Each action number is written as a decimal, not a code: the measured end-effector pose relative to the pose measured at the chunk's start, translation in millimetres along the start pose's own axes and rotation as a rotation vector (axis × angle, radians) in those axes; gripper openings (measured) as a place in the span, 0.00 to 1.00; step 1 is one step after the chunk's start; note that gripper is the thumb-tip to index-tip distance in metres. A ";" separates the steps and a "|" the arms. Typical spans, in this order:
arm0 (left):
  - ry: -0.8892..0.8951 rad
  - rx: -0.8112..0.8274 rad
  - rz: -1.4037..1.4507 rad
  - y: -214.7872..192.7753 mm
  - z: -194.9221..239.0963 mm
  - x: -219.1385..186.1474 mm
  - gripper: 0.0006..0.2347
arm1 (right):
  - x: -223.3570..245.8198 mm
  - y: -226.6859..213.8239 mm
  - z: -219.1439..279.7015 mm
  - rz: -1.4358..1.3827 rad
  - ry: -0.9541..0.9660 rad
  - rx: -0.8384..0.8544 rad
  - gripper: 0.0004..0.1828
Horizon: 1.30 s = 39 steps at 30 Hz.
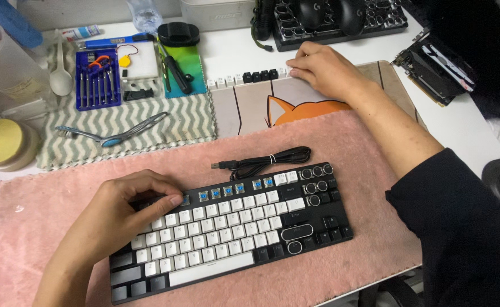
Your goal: The person assembles a mechanical keyboard by placing white keycaps onto blue switches on a black keyboard base. They handle the keycaps one at a time, pressing them into place across the keyboard.
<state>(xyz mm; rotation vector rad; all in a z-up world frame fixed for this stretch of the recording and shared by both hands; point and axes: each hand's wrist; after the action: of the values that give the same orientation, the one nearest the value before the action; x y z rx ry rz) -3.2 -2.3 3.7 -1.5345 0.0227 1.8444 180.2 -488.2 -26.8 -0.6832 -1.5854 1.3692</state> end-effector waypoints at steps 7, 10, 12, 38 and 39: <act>-0.001 -0.001 -0.010 0.0 0.3 -2.5 0.06 | 25.4 -26.5 15.1 -0.003 0.142 0.061 0.28; -0.022 -0.007 -0.010 -0.6 1.0 -6.2 0.06 | 44.4 -33.9 33.6 0.045 0.018 -0.038 0.25; -0.026 0.006 -0.020 -0.7 0.9 -5.3 0.06 | 87.9 -46.3 56.7 -0.036 -0.114 0.069 0.08; -0.002 0.021 0.018 0.0 -3.6 3.7 0.05 | 162.5 2.6 145.0 -0.089 -0.513 -0.242 0.12; -0.027 0.026 0.011 -0.5 -3.0 1.1 0.05 | 155.4 4.6 145.8 -0.128 -0.456 -0.265 0.14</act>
<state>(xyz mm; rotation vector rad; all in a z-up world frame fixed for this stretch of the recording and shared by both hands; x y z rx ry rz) -0.5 -2.7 2.1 -1.4945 0.0419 1.8663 -17.8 -421.4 14.7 -0.4268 -2.1616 1.2909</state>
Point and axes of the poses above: each hand's wrist, its own z-axis away from the middle knuckle, its own y-axis out of the palm, x = y × z, and after that the axes turned 7 degrees about x, right-handed
